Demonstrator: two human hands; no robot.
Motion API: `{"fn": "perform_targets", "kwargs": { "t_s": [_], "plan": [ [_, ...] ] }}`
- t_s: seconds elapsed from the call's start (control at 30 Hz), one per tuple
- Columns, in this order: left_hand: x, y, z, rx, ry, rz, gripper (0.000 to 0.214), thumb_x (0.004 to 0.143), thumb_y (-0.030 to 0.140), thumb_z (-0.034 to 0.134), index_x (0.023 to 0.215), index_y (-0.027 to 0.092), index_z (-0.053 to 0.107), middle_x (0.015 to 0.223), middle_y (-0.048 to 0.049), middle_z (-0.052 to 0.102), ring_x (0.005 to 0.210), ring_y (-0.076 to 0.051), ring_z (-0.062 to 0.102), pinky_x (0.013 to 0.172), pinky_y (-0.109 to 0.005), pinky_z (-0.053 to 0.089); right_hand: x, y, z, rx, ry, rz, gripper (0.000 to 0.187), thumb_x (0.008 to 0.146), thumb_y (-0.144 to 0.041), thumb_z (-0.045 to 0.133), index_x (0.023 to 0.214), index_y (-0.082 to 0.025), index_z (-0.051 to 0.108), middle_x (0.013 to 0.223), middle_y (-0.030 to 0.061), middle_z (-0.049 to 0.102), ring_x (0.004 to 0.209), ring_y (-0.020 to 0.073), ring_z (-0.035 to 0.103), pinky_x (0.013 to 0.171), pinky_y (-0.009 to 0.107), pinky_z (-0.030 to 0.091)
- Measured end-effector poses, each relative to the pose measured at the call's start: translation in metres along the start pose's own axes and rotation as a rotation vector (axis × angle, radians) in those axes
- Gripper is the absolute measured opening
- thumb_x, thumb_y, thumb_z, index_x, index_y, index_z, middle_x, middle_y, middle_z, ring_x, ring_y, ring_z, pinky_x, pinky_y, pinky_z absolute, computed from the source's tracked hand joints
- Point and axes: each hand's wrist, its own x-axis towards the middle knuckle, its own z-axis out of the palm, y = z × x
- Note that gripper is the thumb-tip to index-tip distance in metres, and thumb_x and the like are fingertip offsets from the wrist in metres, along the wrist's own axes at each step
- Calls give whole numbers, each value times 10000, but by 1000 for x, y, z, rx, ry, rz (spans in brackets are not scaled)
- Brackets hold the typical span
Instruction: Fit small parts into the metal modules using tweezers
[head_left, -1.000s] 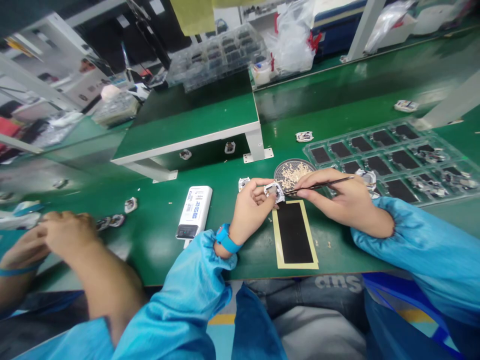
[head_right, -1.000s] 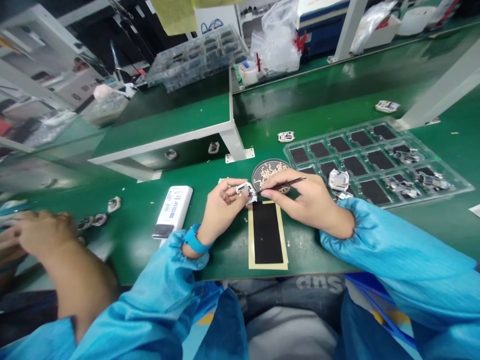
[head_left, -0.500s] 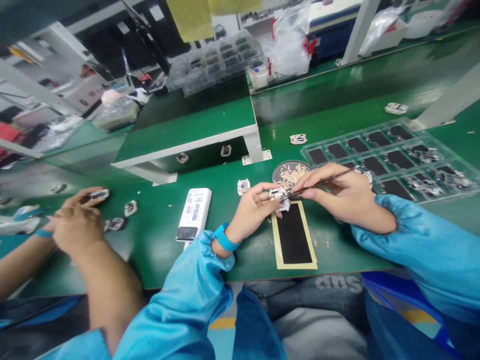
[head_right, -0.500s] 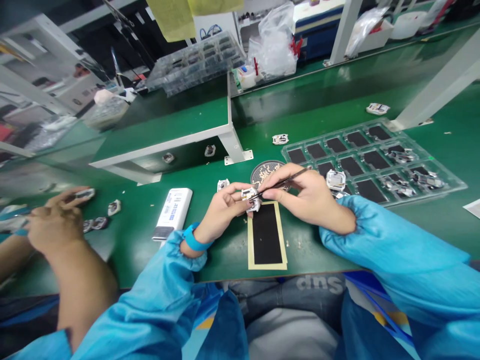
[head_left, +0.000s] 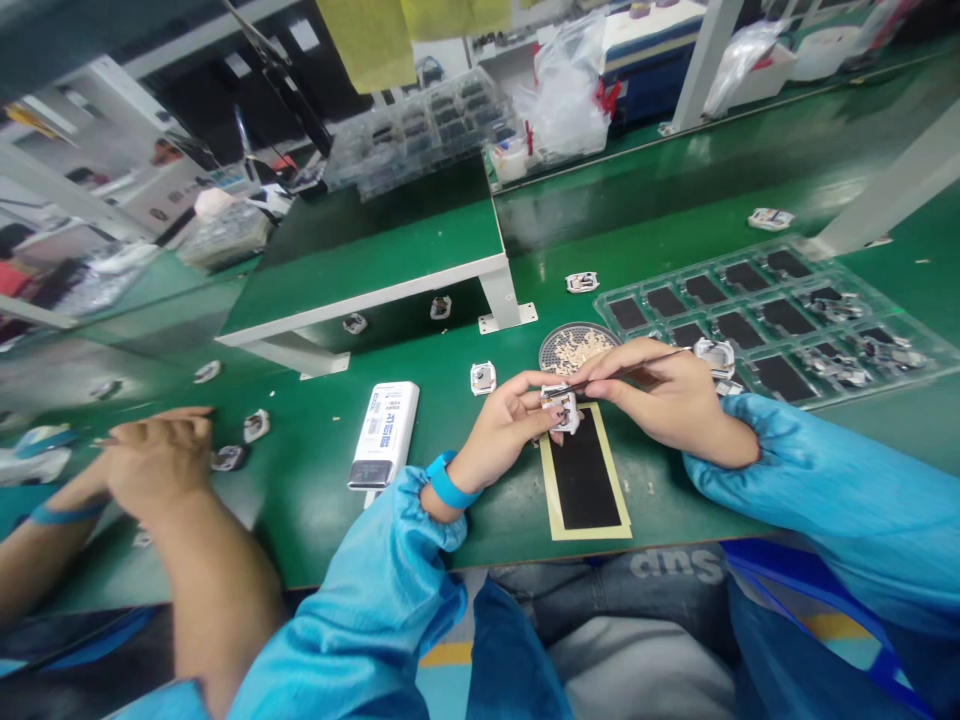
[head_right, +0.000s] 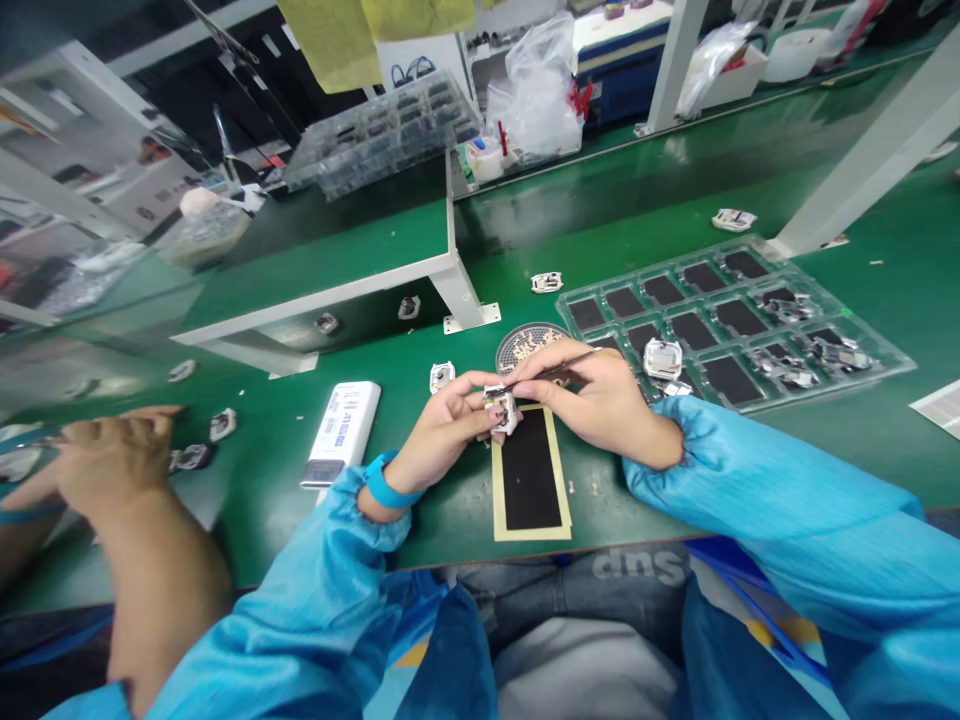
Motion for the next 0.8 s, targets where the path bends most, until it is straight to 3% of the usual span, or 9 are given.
{"fn": "perform_targets", "kwargs": {
  "t_s": [0.17, 0.27, 0.33, 0.4, 0.47, 0.57, 0.63, 0.8],
  "plan": [
    [1, 1, 2, 63, 36, -2, 429, 758, 301, 837, 1079, 183, 576, 882, -46, 739, 717, -161, 709, 644, -258, 552, 8, -11, 4, 135, 72, 66, 167, 894, -370, 723, 920, -215, 666, 922, 55, 777, 879, 211, 759, 802, 373, 650],
    [3, 0, 0, 131, 83, 18, 421, 758, 279, 835, 1009, 195, 508, 872, -37, 737, 745, -184, 741, 621, -234, 540, 26, -20, -15, 116, 184, 39, 351, 997, -525, 509, 868, -207, 581, 890, 59, 765, 793, 184, 746, 740, 355, 638],
    [5, 0, -3, 173, 104, 29, 429, 767, 276, 827, 1013, 205, 483, 864, -32, 736, 776, -198, 753, 608, -220, 536, 38, -24, -47, -79, 305, 12, 436, 1015, -576, 413, 881, -205, 599, 778, 31, 731, 659, 151, 701, 641, 304, 597],
    [7, -1, -6, 232, 117, 42, 464, 775, 285, 820, 1107, 215, 504, 863, -28, 737, 791, -199, 753, 600, -221, 546, 43, -24, -93, -415, 418, 20, 454, 1006, -571, 448, 892, -186, 660, 661, -3, 675, 574, 112, 629, 581, 251, 515],
    [6, 0, -8, 334, 134, 61, 490, 785, 304, 810, 1197, 214, 562, 898, -40, 743, 807, -193, 746, 614, -231, 567, 40, -19, -145, -806, 386, 83, 482, 932, -575, 581, 781, -134, 701, 595, -5, 633, 554, 86, 561, 541, 235, 404],
    [4, 1, -7, 456, 157, 75, 360, 788, 336, 804, 1094, 181, 694, 929, -64, 756, 793, -184, 737, 672, -256, 604, 22, -1, -214, -1228, 246, 398, 481, 804, -557, 698, 716, -87, 748, 509, -2, 590, 433, 30, 354, 490, 282, 249],
    [2, 2, -4, 452, 158, 63, 302, 773, 351, 816, 993, 165, 723, 892, -65, 763, 722, -177, 728, 670, -280, 619, 10, 13, -244, -1267, 224, 477, 377, 741, -453, 770, 749, -76, 782, 496, 15, 611, 400, 25, 262, 482, 304, 214],
    [2, 4, -3, 420, 133, 37, 325, 759, 384, 827, 932, 134, 713, 799, -56, 753, 585, -146, 676, 564, -264, 586, 2, 35, -269, -1221, 44, 589, 241, 693, -321, 815, 866, -152, 818, 594, 13, 702, 438, 71, 457, 526, 253, 321]
  ]
}}
